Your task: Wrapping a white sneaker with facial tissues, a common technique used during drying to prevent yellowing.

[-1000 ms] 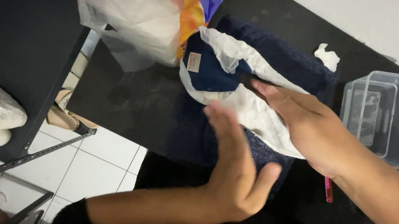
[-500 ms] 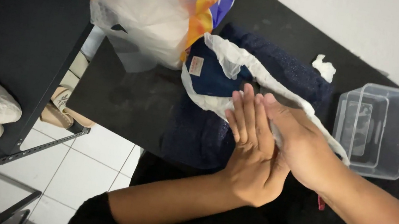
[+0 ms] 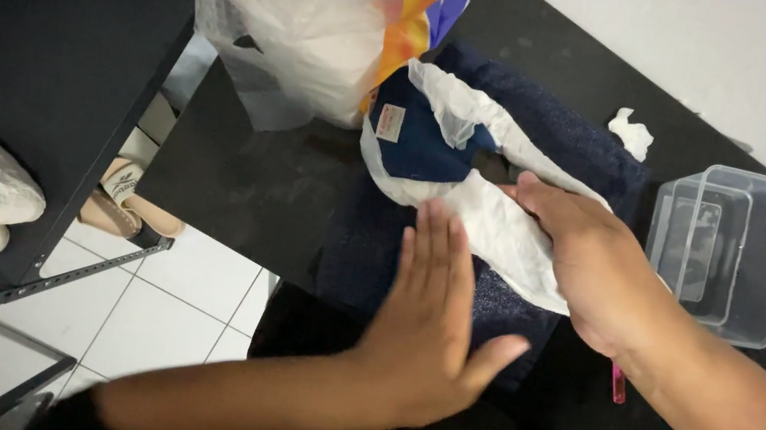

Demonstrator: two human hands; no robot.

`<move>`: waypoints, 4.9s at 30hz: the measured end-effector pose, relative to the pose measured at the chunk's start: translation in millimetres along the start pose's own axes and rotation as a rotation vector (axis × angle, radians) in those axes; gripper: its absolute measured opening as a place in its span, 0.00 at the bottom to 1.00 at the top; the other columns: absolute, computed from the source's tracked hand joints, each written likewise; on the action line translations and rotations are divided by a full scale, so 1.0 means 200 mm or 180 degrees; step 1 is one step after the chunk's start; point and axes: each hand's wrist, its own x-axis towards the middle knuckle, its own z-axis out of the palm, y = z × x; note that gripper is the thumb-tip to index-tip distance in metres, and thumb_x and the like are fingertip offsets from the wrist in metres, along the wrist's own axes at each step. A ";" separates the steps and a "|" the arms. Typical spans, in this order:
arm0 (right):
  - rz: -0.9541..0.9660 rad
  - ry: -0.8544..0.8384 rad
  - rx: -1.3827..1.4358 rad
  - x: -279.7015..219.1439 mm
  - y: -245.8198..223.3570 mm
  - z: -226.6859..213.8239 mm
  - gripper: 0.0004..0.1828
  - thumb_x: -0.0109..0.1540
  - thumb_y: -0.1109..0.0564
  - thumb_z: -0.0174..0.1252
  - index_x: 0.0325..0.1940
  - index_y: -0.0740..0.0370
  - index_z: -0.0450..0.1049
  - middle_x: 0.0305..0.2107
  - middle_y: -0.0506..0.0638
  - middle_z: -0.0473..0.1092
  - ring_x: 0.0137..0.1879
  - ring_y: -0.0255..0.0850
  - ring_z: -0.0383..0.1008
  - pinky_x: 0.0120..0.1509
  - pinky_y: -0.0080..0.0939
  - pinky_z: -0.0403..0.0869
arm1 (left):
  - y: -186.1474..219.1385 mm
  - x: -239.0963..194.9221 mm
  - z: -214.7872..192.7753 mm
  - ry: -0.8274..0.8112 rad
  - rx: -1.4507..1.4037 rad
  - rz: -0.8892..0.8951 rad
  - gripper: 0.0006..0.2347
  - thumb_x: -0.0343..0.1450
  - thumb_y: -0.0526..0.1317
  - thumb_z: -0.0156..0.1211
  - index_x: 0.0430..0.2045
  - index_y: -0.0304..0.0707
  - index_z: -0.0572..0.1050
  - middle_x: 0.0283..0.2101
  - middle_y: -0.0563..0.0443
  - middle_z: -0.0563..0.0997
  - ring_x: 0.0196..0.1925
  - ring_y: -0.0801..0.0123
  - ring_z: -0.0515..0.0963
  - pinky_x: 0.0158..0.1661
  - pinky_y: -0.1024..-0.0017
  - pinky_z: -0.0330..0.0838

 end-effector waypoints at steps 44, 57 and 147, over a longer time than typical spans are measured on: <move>-0.1378 -0.0474 -0.1366 0.04 0.16 -0.08 0.30 0.66 0.41 0.39 0.68 0.46 0.72 0.63 0.44 0.73 0.72 0.35 0.67 0.72 0.39 0.61 | 0.21 0.02 -0.08 -0.1019 -0.2927 -0.0180 0.47 0.68 0.45 0.46 0.58 0.22 0.08 0.64 0.28 -0.01 0.70 0.47 -0.02 0.70 0.53 0.06; -0.3825 0.0770 -0.2874 0.08 0.18 -0.41 0.21 0.65 0.48 0.65 0.58 0.61 0.80 0.37 0.48 0.79 0.39 0.39 0.81 0.40 0.39 0.77 | 0.00 0.10 -0.33 0.0508 -0.0370 0.0372 0.16 0.78 0.45 0.52 0.58 0.40 0.71 0.32 0.61 0.77 0.19 0.78 0.71 0.25 0.75 0.71; -0.3402 0.1146 0.0011 0.11 0.97 -0.38 0.14 0.64 0.67 0.54 0.51 0.57 0.78 0.38 0.49 0.80 0.37 0.34 0.82 0.47 0.33 0.82 | 0.33 0.58 -0.42 -0.1754 0.1227 0.0617 0.24 0.73 0.52 0.55 0.63 0.40 0.68 0.57 0.40 0.79 0.56 0.44 0.76 0.48 0.49 0.72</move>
